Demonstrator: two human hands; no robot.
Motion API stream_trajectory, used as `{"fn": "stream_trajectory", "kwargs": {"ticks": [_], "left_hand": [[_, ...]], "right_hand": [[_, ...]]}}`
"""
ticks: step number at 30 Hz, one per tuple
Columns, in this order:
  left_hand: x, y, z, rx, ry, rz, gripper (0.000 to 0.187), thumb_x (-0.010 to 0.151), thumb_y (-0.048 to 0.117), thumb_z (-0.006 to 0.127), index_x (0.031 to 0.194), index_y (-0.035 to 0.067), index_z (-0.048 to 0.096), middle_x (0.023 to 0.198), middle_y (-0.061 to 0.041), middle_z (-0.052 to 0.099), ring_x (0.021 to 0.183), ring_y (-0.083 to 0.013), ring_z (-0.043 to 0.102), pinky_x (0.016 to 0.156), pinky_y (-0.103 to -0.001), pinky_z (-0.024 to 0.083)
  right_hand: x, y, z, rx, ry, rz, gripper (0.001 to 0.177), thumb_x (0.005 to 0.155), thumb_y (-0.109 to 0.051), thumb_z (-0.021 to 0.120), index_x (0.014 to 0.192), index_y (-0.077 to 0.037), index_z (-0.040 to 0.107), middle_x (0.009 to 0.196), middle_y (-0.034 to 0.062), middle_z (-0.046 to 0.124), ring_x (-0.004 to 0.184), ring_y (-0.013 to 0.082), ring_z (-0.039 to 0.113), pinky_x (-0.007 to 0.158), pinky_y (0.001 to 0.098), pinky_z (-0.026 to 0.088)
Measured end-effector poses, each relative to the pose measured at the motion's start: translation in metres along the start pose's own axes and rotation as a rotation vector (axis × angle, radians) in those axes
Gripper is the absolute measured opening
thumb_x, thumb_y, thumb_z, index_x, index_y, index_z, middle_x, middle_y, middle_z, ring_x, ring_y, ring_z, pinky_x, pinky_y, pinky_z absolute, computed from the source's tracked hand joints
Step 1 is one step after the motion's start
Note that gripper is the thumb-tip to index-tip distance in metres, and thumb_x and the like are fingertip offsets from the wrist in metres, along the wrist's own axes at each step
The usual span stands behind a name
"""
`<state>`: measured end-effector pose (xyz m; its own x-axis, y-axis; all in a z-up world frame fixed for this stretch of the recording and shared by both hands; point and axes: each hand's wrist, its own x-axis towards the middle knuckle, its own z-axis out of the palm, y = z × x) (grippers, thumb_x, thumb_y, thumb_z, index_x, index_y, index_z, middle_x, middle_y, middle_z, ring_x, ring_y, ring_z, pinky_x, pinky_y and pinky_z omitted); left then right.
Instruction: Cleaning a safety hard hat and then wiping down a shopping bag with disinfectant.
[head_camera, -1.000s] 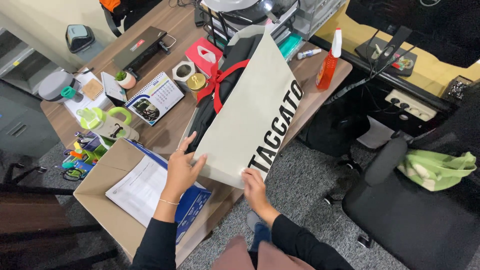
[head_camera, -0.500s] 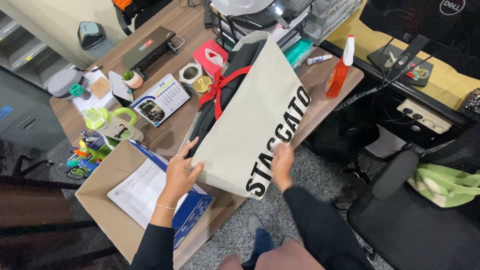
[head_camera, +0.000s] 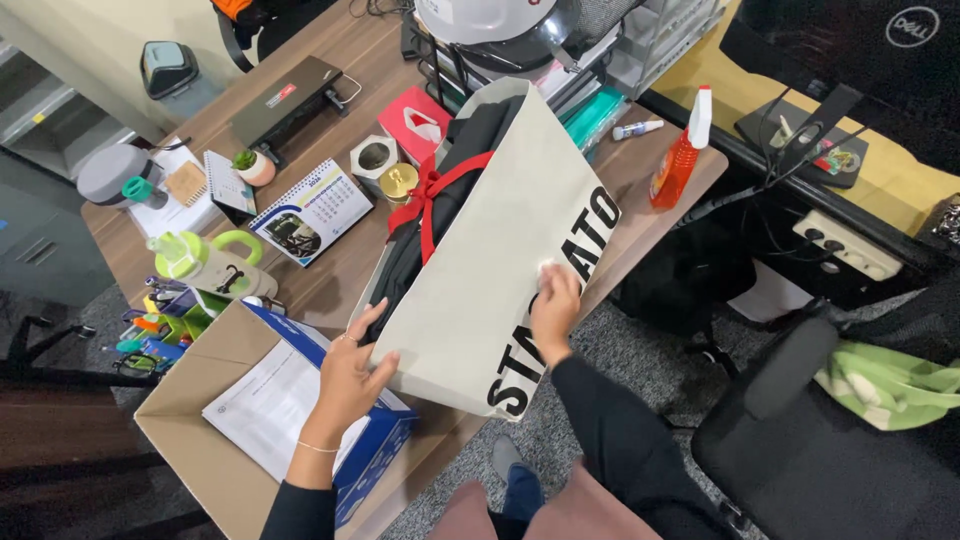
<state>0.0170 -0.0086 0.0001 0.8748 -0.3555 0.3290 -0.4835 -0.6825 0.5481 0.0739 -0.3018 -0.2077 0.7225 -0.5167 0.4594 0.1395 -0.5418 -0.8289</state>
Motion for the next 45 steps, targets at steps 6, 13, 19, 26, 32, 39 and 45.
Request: {"fn": "stream_trajectory", "kwargs": {"ticks": [6,13,19,26,32,39,45], "left_hand": [[0.001,-0.008,0.0,-0.023,0.003,-0.023,0.037,0.081,0.019,0.074,0.058,-0.003,0.057,0.147,-0.011,0.059,0.129,-0.0347,0.06,0.094,-0.041,0.051],[0.001,-0.008,0.001,-0.016,-0.014,-0.005,0.031,0.08,0.019,0.075,0.059,0.0,0.062,0.149,-0.012,0.057,0.136,-0.033,0.055,0.096,-0.041,0.046],[0.0,-0.015,0.001,-0.016,-0.015,0.009,0.033,0.08,0.02,0.076,0.058,0.0,0.061,0.152,-0.011,0.054,0.14,-0.0312,0.05,0.101,-0.043,0.043],[0.001,-0.016,0.0,-0.047,-0.032,0.014,0.035,0.079,0.02,0.076,0.055,0.002,0.058,0.153,-0.011,0.052,0.142,-0.032,0.047,0.103,-0.047,0.04],[-0.003,-0.015,0.0,-0.049,-0.061,0.009,0.044,0.079,0.02,0.077,0.05,0.0,0.05,0.154,-0.012,0.05,0.144,-0.0337,0.044,0.105,-0.049,0.038],[-0.006,-0.027,0.005,-0.086,-0.052,0.076,0.033,0.082,0.02,0.075,0.063,-0.001,0.059,0.158,-0.017,0.043,0.148,-0.0346,0.039,0.106,-0.049,0.037],[-0.003,-0.021,0.006,-0.058,-0.085,0.116,0.029,0.081,0.02,0.075,0.066,-0.003,0.064,0.158,-0.018,0.043,0.147,-0.0343,0.04,0.105,-0.05,0.035]], "right_hand": [[-0.134,-0.032,-0.021,0.203,-0.278,-0.211,0.027,0.087,0.005,0.057,0.107,-0.002,0.073,0.116,0.0168,0.068,0.117,0.0345,0.064,0.104,0.0456,0.051],[0.049,-0.06,0.009,0.096,-0.026,-0.163,0.023,0.081,0.012,0.05,0.098,0.0,0.061,0.102,0.0178,0.06,0.1,0.0373,0.059,0.086,0.0454,0.049],[-0.014,-0.101,0.017,0.159,-0.135,0.0,0.019,0.086,0.007,0.047,0.097,-0.001,0.061,0.098,0.0179,0.062,0.1,0.0351,0.063,0.09,0.0431,0.05],[0.039,-0.078,0.031,0.208,-0.201,-0.675,0.022,0.092,0.003,0.057,0.108,-0.004,0.071,0.112,0.0147,0.069,0.109,0.0374,0.066,0.099,0.0482,0.053],[0.173,-0.06,0.047,0.199,0.029,-0.197,0.012,0.096,-0.003,0.057,0.103,-0.001,0.067,0.107,0.0156,0.066,0.098,0.035,0.068,0.086,0.0416,0.056],[-0.057,-0.096,-0.005,0.13,-0.223,-0.316,0.023,0.084,0.005,0.061,0.098,-0.007,0.074,0.103,0.0167,0.069,0.094,0.0322,0.067,0.081,0.0402,0.056],[-0.096,-0.006,-0.036,0.067,-0.262,-0.165,0.035,0.076,0.014,0.06,0.098,-0.007,0.077,0.107,0.0139,0.072,0.104,0.0309,0.071,0.083,0.0356,0.06]]}}
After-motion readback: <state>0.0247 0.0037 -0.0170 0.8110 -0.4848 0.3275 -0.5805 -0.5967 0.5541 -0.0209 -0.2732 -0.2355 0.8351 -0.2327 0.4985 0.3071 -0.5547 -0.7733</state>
